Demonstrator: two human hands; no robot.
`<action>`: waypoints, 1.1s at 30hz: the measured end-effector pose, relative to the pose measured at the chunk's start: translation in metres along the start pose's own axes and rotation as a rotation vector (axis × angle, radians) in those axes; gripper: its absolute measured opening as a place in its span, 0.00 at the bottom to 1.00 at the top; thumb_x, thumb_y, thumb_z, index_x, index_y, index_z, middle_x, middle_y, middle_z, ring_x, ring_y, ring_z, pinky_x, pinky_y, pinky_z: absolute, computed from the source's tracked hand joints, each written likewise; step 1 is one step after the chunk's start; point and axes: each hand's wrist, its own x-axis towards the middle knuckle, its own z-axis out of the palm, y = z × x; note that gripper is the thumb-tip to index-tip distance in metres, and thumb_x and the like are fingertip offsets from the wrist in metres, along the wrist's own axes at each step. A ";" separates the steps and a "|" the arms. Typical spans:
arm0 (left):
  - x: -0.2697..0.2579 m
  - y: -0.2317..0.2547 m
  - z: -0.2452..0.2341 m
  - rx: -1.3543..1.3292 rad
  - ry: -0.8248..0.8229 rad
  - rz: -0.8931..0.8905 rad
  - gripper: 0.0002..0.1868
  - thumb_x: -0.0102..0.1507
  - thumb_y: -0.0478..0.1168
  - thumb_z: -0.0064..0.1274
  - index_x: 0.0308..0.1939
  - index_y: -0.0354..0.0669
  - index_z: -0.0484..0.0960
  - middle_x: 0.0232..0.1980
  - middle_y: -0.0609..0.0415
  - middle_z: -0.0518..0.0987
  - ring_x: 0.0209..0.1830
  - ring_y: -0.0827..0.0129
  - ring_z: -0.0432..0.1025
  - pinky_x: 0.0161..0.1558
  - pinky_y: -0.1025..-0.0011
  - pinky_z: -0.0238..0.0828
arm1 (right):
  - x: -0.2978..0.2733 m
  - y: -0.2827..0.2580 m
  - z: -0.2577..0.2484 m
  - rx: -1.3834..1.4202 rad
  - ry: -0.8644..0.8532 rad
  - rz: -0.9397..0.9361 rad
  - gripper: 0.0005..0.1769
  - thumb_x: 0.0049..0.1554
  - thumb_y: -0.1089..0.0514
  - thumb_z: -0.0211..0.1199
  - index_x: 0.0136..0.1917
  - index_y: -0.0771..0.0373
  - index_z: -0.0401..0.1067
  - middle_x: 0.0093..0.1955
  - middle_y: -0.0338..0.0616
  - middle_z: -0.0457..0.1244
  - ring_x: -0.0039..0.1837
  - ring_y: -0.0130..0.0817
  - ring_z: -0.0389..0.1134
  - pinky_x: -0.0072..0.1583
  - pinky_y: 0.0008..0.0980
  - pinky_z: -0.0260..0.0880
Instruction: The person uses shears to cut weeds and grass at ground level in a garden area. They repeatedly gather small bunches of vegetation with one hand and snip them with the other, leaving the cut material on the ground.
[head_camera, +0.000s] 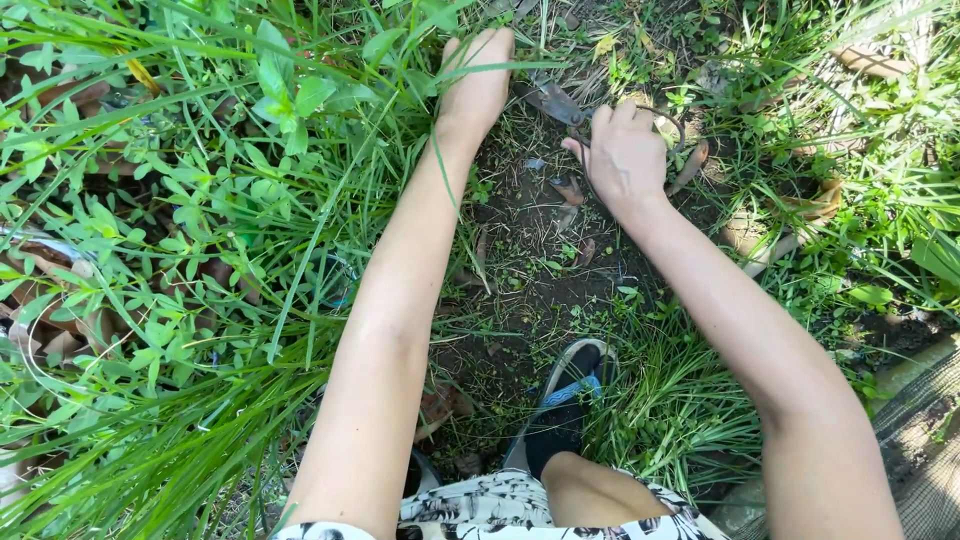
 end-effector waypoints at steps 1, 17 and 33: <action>-0.002 0.000 -0.003 -0.021 0.001 0.007 0.17 0.63 0.17 0.60 0.45 0.44 0.85 0.43 0.47 0.87 0.45 0.48 0.79 0.60 0.48 0.73 | 0.005 -0.001 -0.002 -0.003 -0.034 -0.007 0.45 0.76 0.07 0.53 0.53 0.51 0.70 0.49 0.41 0.63 0.46 0.33 0.69 0.29 0.31 0.73; -0.011 -0.013 0.002 -0.113 0.130 0.066 0.15 0.63 0.24 0.67 0.48 0.45 0.83 0.44 0.51 0.89 0.46 0.55 0.83 0.51 0.54 0.79 | -0.004 -0.013 0.030 0.461 -0.103 0.073 0.47 0.77 0.16 0.62 0.57 0.66 0.79 0.46 0.57 0.72 0.38 0.59 0.78 0.34 0.57 0.80; -0.023 -0.003 -0.010 -0.225 0.116 0.024 0.11 0.68 0.24 0.65 0.39 0.42 0.80 0.36 0.52 0.82 0.35 0.61 0.74 0.32 0.58 0.71 | 0.021 -0.007 0.024 0.144 -0.073 -0.031 0.49 0.82 0.10 0.44 0.54 0.56 0.76 0.44 0.43 0.69 0.36 0.37 0.75 0.29 0.38 0.74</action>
